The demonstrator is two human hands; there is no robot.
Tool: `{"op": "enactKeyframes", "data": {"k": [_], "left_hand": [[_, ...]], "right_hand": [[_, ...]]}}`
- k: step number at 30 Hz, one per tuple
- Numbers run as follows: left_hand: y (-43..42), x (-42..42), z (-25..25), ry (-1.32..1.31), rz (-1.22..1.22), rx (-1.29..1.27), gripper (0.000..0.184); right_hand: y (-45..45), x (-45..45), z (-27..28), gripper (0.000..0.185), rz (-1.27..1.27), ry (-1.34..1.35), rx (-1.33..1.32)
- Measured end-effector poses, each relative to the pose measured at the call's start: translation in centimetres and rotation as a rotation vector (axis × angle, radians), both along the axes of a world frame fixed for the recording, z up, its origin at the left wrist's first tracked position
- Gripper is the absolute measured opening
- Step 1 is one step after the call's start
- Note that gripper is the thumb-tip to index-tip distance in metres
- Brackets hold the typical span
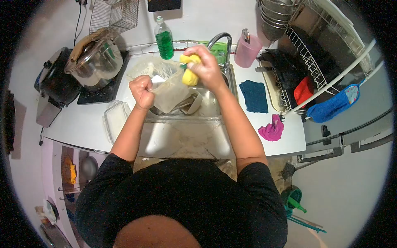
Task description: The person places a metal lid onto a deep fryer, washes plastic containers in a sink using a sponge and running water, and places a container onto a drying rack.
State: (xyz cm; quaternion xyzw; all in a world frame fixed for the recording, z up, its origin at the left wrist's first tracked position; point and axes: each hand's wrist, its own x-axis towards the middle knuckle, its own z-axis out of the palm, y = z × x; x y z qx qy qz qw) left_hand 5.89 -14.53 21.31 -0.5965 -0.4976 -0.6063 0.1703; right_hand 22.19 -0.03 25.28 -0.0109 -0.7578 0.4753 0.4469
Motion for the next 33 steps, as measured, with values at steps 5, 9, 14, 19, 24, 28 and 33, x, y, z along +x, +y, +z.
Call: {"op": "enactKeyframes", "data": {"k": [5, 9, 14, 19, 24, 28, 33], "left_hand": [[0.1, 0.3, 0.4, 0.019, -0.007, -0.004, 0.019], [0.2, 0.5, 0.7, 0.059, -0.019, -0.072, 0.02], [0.0, 0.5, 0.4, 0.102, -0.053, -0.119, 0.023], [0.2, 0.4, -0.2, 0.01, -0.087, -0.207, 0.023], [0.1, -2.1, -1.1, -0.22, -0.462, -0.336, 0.025], [0.9, -1.7, -1.5, -0.297, -0.54, -0.314, 0.028], [2.0, -2.0, -1.5, -0.215, -0.428, -0.483, 0.029]], "right_hand": [[-3.3, -0.7, 0.8, 0.022, -0.005, -0.224, 0.432], [-3.0, -0.8, 0.8, 0.019, 0.102, -0.311, 0.402], [-2.1, -1.5, 1.4, 0.009, 0.045, -0.039, -0.06], [-2.0, -1.9, 0.0, 0.022, 0.171, -0.471, 0.361], [-1.1, -0.4, -0.1, 0.039, 0.567, -0.675, 0.047], [-0.9, 0.1, 0.3, 0.031, 0.563, -0.762, 0.226], [-1.1, -0.2, -0.9, 0.029, 0.389, -0.697, 0.086]]}}
